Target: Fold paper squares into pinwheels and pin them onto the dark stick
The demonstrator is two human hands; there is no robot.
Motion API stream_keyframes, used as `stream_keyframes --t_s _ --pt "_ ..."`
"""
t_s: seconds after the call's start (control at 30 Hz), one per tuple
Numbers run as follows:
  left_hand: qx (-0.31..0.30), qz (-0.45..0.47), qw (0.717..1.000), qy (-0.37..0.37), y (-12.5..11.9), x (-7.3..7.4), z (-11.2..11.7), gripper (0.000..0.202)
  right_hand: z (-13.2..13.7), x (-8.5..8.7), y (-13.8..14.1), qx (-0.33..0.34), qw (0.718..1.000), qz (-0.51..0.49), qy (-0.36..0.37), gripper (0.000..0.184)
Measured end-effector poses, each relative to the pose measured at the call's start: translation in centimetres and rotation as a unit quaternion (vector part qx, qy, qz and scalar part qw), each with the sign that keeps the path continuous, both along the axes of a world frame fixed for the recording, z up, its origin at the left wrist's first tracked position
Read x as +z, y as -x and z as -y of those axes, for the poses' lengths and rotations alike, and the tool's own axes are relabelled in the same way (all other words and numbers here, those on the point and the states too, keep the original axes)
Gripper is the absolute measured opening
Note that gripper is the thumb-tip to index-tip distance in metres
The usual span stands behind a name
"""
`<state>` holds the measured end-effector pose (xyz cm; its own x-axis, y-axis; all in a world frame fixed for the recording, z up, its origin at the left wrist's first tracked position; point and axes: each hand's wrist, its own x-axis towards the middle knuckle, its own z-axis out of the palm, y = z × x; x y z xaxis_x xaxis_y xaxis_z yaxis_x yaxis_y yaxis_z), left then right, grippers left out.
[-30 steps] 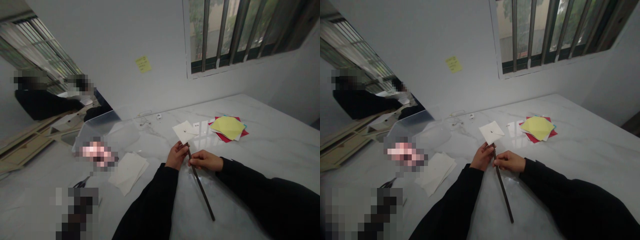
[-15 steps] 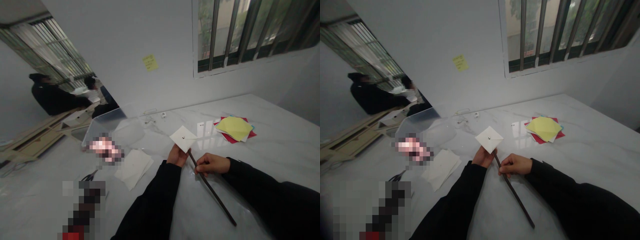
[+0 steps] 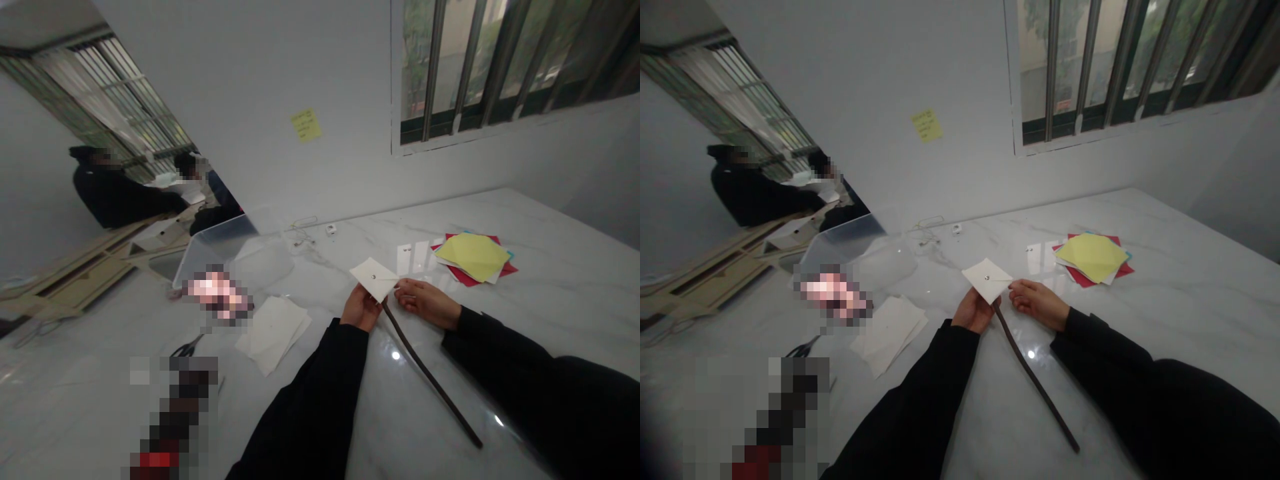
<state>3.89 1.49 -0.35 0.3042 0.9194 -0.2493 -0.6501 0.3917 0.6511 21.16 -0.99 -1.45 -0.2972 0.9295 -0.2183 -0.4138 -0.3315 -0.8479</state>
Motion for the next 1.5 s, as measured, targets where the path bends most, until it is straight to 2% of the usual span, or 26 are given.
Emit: stream_keyframes --t_s 0.13,0.3,0.4,0.53,0.8,1.03,1.2,1.33,1.4,1.5 --pt "0.004 -0.008 1.0 -0.002 0.0 -0.7 -0.3 0.029 -1.8 0.1 0.9 -0.02 0.999 -0.027 0.012 0.027" --pt "0.005 -0.016 1.0 -0.002 0.1 -1.5 -0.7 0.033 -3.6 -0.5 2.1 -0.028 0.998 -0.004 -0.051 0.029" --pt "0.02 -0.027 0.999 -0.003 0.2 -1.6 -0.8 0.032 -4.1 -1.0 2.2 -0.038 0.997 0.036 -0.065 0.032" --pt "0.042 -0.042 0.998 -0.005 0.1 -1.3 -0.7 0.029 -4.5 -1.1 2.0 -0.045 0.992 0.08 -0.089 0.034" --pt "0.049 -0.06 0.997 -0.007 0.1 -1.5 -1.0 0.029 -4.6 -0.9 2.1 -0.04 0.991 0.089 -0.094 0.035" --pt "0.049 -0.064 0.997 -0.007 0.2 -1.6 -1.1 0.031 -4.6 -0.9 2.0 -0.039 0.993 0.057 -0.096 0.033" --pt "0.066 -0.144 0.984 -0.076 0.3 -1.7 -1.4 0.036 -4.8 -0.6 1.7 -0.079 0.988 0.078 -0.105 0.036" --pt "0.077 -0.237 0.955 -0.16 0.5 -1.2 -1.1 0.023 -4.9 -0.8 1.7 -0.128 0.978 0.11 -0.122 0.038" --pt "0.099 -0.251 0.942 -0.2 0.7 -0.6 -0.8 0.017 -4.9 -1.0 1.7 -0.13 0.975 0.122 -0.132 0.039" --pt "0.131 -0.237 0.938 -0.215 1.0 0.1 -0.7 0.023 -5.0 -1.1 1.6 -0.139 0.971 0.135 -0.141 0.038"
